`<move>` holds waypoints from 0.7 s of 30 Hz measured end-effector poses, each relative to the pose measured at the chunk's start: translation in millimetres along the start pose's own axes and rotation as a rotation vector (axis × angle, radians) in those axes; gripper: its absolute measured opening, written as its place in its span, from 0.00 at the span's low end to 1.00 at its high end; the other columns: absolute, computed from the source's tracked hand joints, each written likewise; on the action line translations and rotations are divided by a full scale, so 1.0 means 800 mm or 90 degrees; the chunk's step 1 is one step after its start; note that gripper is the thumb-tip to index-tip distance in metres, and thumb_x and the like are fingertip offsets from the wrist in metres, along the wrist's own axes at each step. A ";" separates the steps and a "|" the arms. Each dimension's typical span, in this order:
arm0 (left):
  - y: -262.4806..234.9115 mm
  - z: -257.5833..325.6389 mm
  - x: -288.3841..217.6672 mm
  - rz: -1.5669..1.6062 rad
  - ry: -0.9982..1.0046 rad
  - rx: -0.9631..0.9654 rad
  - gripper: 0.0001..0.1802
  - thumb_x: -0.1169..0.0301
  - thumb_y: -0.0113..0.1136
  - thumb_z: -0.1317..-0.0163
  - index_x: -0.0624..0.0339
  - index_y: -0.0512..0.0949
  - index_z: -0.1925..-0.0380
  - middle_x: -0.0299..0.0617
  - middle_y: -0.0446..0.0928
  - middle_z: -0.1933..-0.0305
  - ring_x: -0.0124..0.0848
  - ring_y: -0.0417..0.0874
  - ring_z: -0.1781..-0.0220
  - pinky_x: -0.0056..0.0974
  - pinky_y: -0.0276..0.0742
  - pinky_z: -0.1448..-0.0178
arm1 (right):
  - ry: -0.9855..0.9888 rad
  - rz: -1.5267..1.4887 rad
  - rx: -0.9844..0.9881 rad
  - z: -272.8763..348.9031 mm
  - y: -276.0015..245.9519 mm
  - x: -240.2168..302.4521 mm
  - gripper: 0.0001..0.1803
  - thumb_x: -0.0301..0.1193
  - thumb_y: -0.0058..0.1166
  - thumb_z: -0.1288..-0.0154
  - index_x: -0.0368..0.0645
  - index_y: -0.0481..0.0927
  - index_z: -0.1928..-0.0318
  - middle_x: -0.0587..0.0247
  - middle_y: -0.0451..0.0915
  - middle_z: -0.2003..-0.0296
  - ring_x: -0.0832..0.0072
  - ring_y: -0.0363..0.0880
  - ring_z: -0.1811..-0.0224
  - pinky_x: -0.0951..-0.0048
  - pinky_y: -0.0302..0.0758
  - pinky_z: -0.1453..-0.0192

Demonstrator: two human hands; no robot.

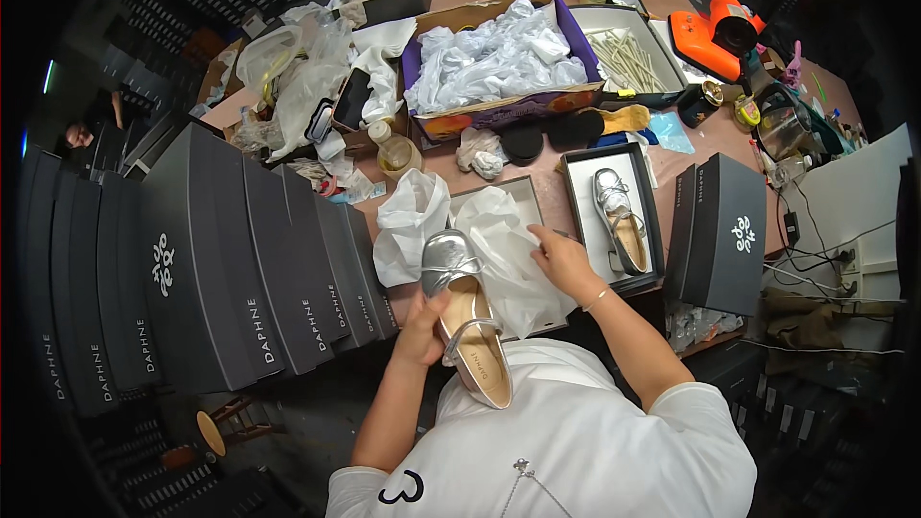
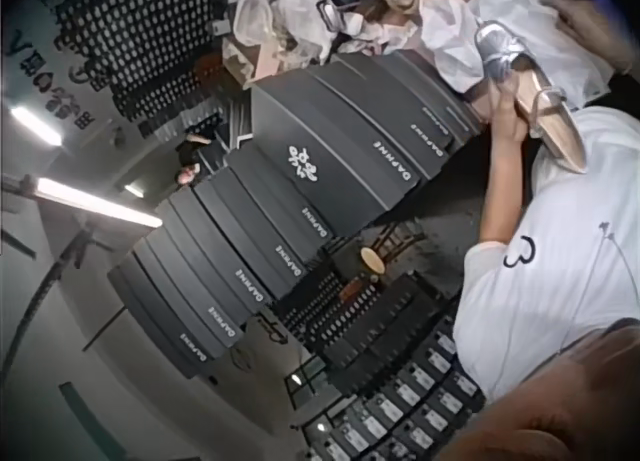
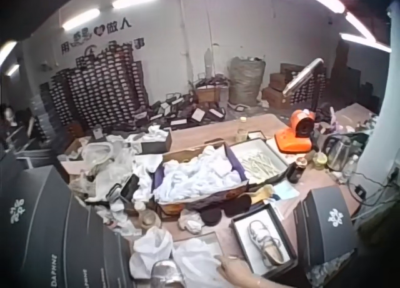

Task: Packing shoes into boxes with tissue paper and silica gel packets.

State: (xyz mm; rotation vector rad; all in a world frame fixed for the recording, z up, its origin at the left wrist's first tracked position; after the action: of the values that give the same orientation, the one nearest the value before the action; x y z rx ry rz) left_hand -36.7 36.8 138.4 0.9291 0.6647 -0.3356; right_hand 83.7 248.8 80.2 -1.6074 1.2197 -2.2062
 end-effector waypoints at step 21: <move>0.035 0.066 0.025 -0.114 0.033 -0.070 0.55 0.73 0.62 0.44 0.53 0.32 0.27 0.47 0.57 0.32 0.36 0.63 0.32 0.40 0.64 0.32 | -0.262 0.043 0.052 0.036 -0.019 0.178 0.23 0.42 0.66 0.47 0.48 0.81 0.52 0.58 0.75 0.64 0.63 0.78 0.64 0.67 0.76 0.64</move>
State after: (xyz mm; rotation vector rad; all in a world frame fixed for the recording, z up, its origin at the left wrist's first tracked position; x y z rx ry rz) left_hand 13.4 9.3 164.8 0.7769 0.8088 -0.4300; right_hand 54.3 166.1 196.6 -1.8351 1.0334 -1.7398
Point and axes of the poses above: each hand's wrist, its own z-axis away from the middle knuckle, its own y-axis out of the palm, x = y × z, the point moved 4 cm from there along -z, towards the middle knuckle
